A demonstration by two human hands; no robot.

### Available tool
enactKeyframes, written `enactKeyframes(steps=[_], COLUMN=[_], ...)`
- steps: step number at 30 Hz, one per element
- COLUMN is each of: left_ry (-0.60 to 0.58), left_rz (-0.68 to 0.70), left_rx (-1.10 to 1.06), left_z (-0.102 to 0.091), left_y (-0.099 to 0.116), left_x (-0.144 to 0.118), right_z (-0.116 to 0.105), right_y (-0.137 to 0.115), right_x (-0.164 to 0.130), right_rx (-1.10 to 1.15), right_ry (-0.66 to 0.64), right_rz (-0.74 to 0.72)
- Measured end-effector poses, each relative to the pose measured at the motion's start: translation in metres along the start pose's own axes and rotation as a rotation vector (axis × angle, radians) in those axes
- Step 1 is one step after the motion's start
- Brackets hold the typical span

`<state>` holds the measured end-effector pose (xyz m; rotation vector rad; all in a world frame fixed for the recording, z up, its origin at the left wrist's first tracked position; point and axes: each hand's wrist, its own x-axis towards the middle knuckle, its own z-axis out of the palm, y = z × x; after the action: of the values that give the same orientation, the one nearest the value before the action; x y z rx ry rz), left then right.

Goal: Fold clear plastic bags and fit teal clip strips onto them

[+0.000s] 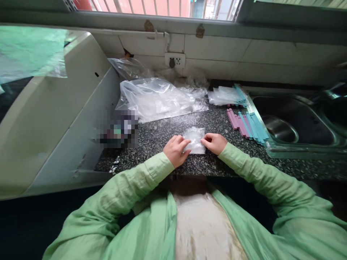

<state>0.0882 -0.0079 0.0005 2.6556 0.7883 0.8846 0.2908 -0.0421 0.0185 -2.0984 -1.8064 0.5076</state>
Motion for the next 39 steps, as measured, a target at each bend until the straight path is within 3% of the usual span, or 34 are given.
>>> enactKeyframes(steps=[4, 16, 19, 23, 26, 31, 39], left_ry=[-0.072, -0.092, -0.093, -0.076, -0.043, 0.087, 0.168], left_rz=[0.162, 0.238, 0.234, 0.251, 0.268, 0.239, -0.016], left_rx=[0.168, 0.377, 0.358, 0.350, 0.338, 0.223, -0.232], left_z=[0.004, 0.009, 0.011, 0.012, 0.009, -0.003, -0.039], left_y=[0.004, 0.007, 0.005, 0.002, 0.002, 0.002, -0.005], left_x=[0.000, -0.003, -0.002, -0.002, 0.000, 0.004, 0.022], right_z=[-0.002, -0.002, -0.004, -0.005, -0.002, 0.005, -0.016], right_y=[-0.006, -0.007, 0.005, 0.023, 0.027, 0.018, -0.023], right_x=[0.008, 0.016, 0.008, -0.013, -0.024, -0.021, 0.008], right_rx=[-0.108, -0.151, -0.088, -0.119, -0.202, -0.219, 0.190], right_ry=[-0.056, -0.009, 0.124, 0.297, 0.365, 0.445, 0.400], right_rz=[0.019, -0.025, -0.197, -0.664, -0.854, -0.817, -0.706])
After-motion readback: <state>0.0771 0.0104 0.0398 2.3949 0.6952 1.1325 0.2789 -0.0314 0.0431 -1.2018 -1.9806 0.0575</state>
